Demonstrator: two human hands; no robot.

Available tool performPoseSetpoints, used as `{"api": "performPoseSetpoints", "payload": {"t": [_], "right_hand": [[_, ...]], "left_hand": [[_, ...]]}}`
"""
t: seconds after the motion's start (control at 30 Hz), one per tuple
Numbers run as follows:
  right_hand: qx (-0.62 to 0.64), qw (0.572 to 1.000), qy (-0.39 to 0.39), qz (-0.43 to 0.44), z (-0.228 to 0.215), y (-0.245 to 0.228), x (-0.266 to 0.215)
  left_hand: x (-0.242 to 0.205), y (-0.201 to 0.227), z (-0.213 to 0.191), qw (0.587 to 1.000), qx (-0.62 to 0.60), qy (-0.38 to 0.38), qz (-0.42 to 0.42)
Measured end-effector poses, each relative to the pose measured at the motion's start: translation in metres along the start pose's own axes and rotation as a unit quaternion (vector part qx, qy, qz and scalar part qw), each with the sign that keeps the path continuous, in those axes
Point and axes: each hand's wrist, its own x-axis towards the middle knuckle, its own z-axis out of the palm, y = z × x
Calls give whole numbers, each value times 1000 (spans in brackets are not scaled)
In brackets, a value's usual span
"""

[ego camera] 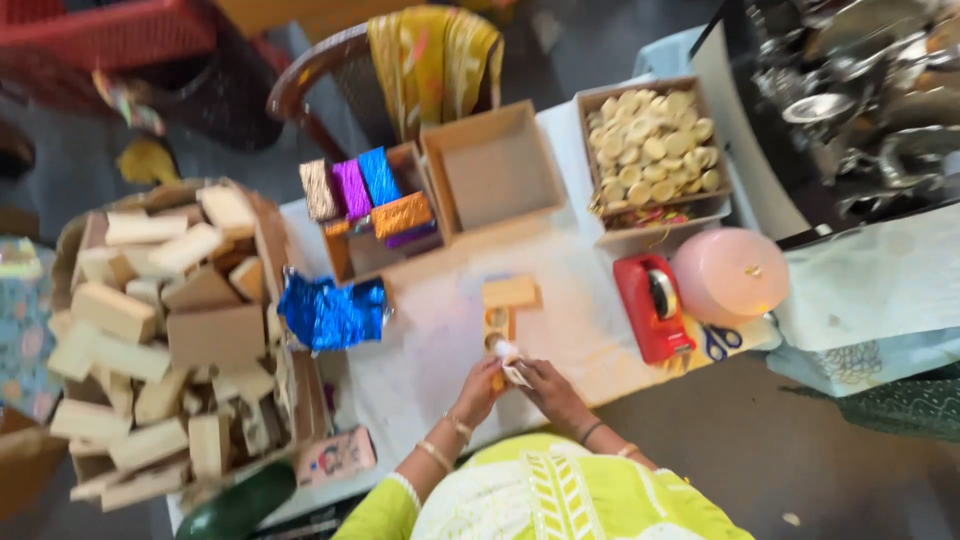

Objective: Wrapping rectangular wooden blocks in silver foil and then in purple decorative paper, sealing them with tape.

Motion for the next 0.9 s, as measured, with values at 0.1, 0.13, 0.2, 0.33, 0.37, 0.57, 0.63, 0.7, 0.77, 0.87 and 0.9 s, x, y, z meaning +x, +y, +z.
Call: {"api": "performPoseSetpoints", "payload": {"t": [0.1,0.13,0.2,0.33,0.37,0.57,0.63,0.7,0.77,0.87,0.9], "right_hand": [[-10,998,-48,-24,10,6,-11],[-11,998,-53,-26,11,14,-9],[-44,996,-75,-34,13,28,-7],[-34,994,-100,-42,6,29,3],[-15,994,-103,-33,1,24,7],[-24,999,-13,30,-16,47,6],[-53,997,40,45,-22,71,-1],[-144,982,106,60,-31,96,-8],[-180,977,95,58,-35,101,-16],[-227,969,78,52,-37,105,-17],[-241,967,68,49,-36,105,-20]], "left_hand": [[1,-22,-7,1000,12,17,-1],[0,-21,-7,1000,7,19,1],[-4,-22,-6,999,37,10,0],[-1,-26,-12,999,48,1,7],[6,-30,-18,999,44,-6,20],[26,19,-4,995,31,32,86],[34,34,-1,992,39,55,110],[43,47,4,963,165,121,173],[48,53,12,930,256,165,204],[49,70,28,858,391,223,247],[47,74,35,828,436,238,258]]}}
